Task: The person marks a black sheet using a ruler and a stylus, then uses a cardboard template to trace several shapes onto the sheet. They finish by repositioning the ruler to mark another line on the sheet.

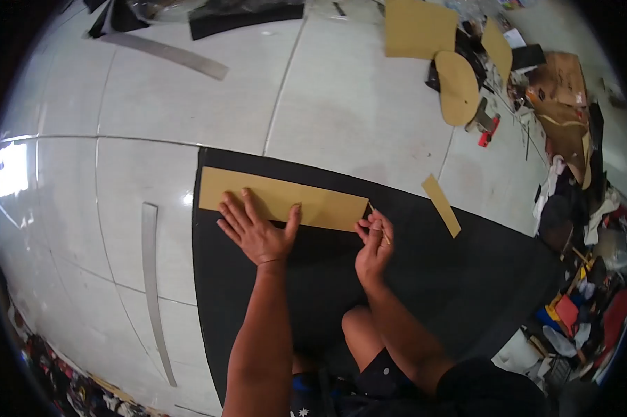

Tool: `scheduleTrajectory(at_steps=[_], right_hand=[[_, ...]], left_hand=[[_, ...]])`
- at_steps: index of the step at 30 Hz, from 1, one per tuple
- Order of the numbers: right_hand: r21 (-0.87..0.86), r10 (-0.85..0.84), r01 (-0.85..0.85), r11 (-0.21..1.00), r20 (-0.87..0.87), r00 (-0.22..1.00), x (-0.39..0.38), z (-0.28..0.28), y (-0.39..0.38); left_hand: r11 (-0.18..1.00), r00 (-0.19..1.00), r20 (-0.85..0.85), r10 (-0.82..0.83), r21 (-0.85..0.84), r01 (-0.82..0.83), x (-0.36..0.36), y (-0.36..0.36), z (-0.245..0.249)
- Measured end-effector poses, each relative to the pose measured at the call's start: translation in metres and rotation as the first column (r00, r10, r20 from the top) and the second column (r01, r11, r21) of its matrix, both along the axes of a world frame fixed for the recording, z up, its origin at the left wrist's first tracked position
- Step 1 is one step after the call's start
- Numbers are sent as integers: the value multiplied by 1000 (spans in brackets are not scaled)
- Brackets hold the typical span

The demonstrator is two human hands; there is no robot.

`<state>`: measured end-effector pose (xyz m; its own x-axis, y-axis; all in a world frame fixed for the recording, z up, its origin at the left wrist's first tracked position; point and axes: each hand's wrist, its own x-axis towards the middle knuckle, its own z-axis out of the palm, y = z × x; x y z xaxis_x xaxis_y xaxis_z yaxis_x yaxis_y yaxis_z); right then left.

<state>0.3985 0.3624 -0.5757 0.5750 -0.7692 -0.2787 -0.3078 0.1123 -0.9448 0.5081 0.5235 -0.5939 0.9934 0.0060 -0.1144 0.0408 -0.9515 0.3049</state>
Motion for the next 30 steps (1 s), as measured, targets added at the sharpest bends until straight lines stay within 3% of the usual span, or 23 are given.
scheduleTrajectory(at_steps=[11, 20, 30], right_hand=[[-4, 24, -24, 1000, -57, 998, 4, 5, -3], [-147, 152, -170, 974, -123, 981, 8, 11, -6], [-184, 165, -187, 965, -130, 978, 9, 12, -6]], left_hand=[[999, 1000, 17, -24, 49, 24, -1, -1, -1], [998, 1000, 4, -24, 66, 24, -1, -1, -1], [998, 1000, 10, -22, 63, 21, -3, -2, 0]])
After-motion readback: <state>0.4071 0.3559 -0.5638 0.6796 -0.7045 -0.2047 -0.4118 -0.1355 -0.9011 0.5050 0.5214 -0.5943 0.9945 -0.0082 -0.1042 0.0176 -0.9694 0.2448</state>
